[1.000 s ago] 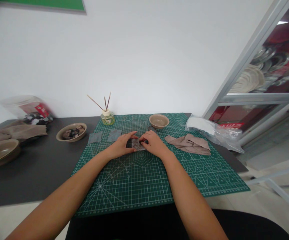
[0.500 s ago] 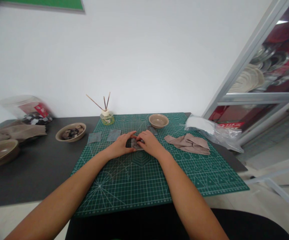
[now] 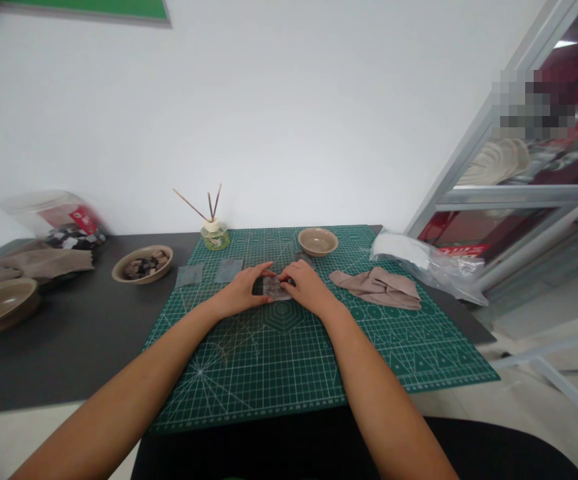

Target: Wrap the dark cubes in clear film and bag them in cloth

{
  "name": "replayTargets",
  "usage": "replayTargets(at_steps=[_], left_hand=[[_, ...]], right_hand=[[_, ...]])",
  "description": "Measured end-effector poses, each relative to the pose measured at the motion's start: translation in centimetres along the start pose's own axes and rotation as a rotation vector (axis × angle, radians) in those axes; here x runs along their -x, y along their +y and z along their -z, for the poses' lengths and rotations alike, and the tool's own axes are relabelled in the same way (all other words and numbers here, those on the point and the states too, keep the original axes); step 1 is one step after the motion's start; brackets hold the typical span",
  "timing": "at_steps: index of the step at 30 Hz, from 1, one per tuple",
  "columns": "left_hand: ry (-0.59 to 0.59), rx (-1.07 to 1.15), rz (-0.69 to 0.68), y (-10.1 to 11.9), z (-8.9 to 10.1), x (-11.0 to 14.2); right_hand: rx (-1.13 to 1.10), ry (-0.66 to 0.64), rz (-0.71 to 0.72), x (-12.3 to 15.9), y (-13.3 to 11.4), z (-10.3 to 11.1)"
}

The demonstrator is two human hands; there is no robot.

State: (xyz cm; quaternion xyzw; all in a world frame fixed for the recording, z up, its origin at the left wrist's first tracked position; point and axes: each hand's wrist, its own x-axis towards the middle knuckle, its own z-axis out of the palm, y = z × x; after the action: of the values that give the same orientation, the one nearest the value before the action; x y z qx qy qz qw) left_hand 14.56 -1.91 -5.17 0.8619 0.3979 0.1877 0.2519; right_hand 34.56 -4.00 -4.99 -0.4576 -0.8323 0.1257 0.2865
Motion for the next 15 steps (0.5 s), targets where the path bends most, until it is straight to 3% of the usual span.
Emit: replayTargets(at_steps=[15], left_hand=[[-0.008,0.009,0.006,0.04,0.02,0.0]], right_hand=[[-0.01,0.004,0.033,0.48,0.37,0.47]])
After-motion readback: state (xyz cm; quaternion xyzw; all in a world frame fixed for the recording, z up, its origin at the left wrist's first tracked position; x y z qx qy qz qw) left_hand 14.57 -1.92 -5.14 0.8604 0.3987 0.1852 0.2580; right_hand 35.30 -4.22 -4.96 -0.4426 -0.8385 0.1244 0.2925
